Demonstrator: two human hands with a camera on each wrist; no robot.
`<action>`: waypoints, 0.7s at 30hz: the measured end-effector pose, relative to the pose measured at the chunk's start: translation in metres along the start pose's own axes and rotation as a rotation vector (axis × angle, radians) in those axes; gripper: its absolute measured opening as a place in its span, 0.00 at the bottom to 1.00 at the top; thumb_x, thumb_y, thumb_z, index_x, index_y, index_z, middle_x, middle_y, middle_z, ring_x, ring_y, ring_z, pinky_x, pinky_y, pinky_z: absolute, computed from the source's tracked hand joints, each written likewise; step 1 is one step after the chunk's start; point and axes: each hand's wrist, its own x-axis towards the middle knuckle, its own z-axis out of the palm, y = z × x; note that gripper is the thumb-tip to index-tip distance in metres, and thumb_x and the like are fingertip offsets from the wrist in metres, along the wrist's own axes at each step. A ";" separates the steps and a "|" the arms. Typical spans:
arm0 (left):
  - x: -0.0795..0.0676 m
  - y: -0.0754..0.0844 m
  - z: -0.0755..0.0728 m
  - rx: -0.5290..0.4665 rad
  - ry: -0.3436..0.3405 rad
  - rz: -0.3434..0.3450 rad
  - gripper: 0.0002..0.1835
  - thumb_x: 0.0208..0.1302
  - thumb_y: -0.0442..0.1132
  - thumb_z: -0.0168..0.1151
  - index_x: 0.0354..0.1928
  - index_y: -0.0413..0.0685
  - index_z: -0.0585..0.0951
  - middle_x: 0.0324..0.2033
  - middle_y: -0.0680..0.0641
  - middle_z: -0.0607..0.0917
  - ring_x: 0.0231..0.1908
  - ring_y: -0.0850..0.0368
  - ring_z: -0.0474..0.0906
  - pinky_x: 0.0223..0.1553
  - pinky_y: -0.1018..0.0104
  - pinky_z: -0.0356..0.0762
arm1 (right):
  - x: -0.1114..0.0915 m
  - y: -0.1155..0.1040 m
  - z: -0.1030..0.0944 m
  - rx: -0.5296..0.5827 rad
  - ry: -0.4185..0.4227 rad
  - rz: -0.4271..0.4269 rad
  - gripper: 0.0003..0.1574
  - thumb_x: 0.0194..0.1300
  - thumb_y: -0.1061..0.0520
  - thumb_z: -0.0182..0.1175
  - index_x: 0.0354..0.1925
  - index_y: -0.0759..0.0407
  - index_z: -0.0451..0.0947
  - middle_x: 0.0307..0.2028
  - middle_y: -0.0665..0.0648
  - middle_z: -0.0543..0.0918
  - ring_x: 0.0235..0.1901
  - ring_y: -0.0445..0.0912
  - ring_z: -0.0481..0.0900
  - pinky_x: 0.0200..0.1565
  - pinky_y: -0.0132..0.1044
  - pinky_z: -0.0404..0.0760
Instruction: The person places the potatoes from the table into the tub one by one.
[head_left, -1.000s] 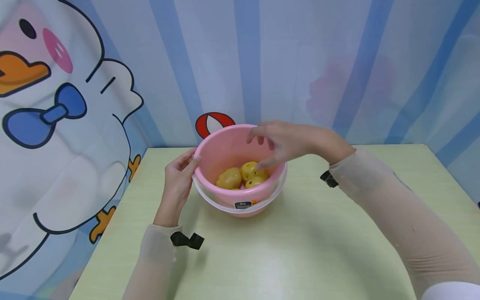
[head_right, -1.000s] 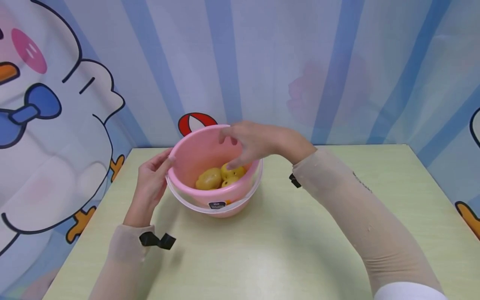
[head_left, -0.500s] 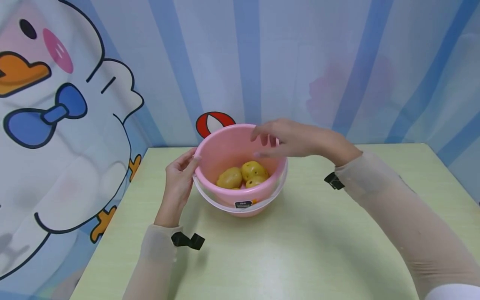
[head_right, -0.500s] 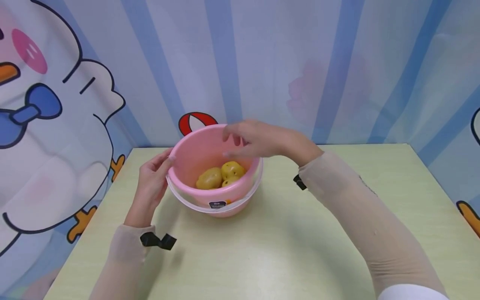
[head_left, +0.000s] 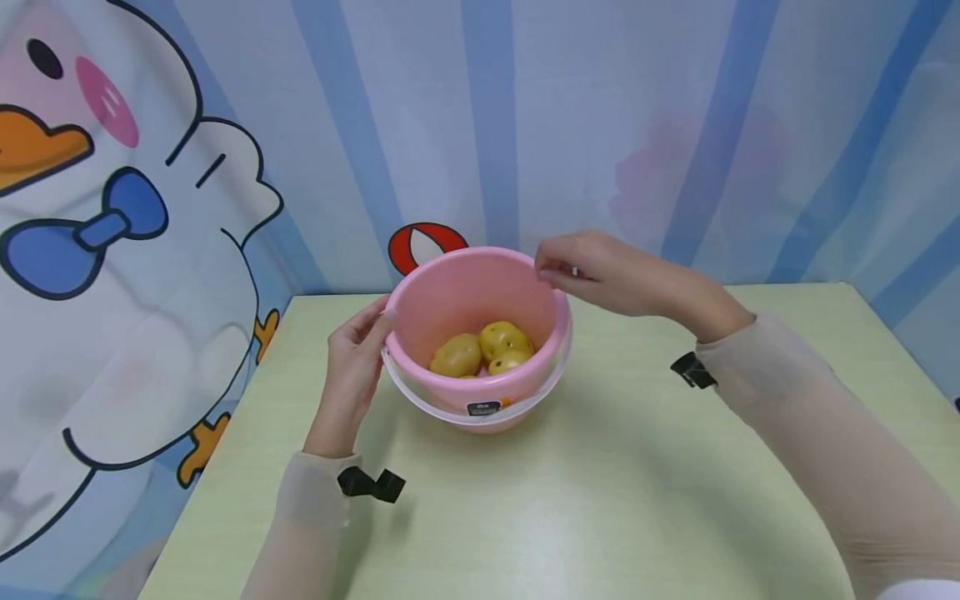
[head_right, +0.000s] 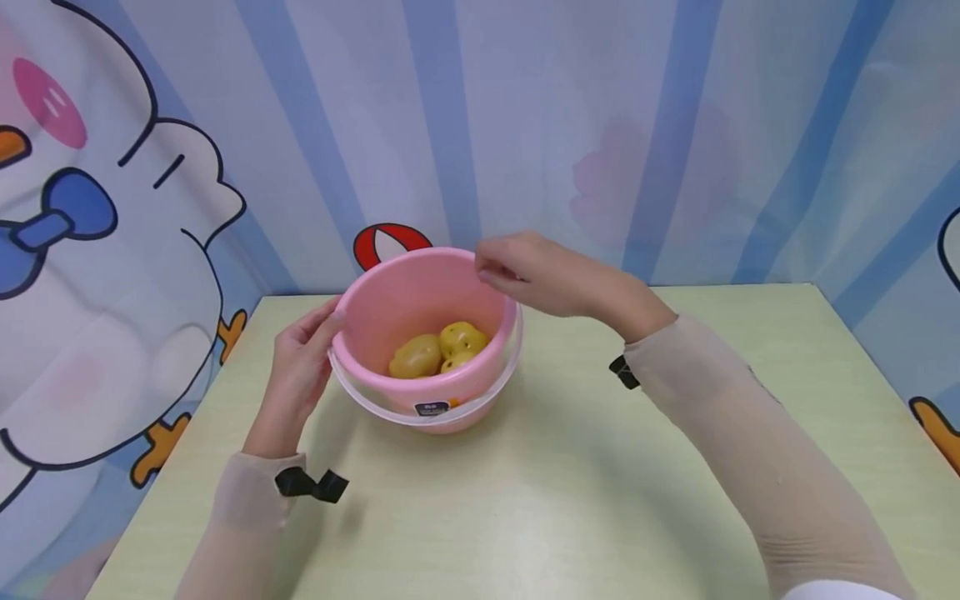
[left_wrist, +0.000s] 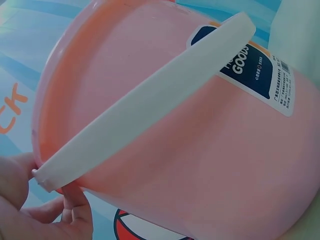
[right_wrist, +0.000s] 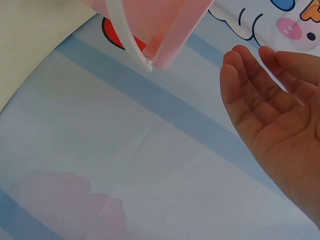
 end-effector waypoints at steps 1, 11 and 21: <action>0.000 -0.001 -0.001 0.001 -0.002 0.005 0.26 0.72 0.45 0.61 0.68 0.43 0.74 0.58 0.43 0.77 0.57 0.47 0.74 0.59 0.58 0.75 | -0.002 0.000 0.000 0.003 0.003 0.004 0.05 0.74 0.63 0.55 0.43 0.59 0.78 0.38 0.53 0.83 0.38 0.48 0.79 0.41 0.39 0.82; -0.005 -0.007 -0.009 0.118 -0.002 0.090 0.27 0.75 0.54 0.53 0.67 0.47 0.76 0.61 0.48 0.78 0.55 0.53 0.76 0.55 0.66 0.78 | -0.026 0.009 -0.002 -0.014 0.041 0.008 0.04 0.75 0.62 0.55 0.43 0.58 0.78 0.36 0.49 0.81 0.35 0.42 0.76 0.36 0.39 0.80; -0.013 -0.008 -0.019 0.299 0.026 0.170 0.27 0.78 0.55 0.47 0.69 0.48 0.73 0.55 0.44 0.80 0.54 0.52 0.75 0.54 0.58 0.75 | -0.057 0.018 -0.003 -0.052 0.079 0.074 0.02 0.74 0.58 0.57 0.42 0.54 0.77 0.34 0.45 0.79 0.35 0.39 0.77 0.36 0.38 0.81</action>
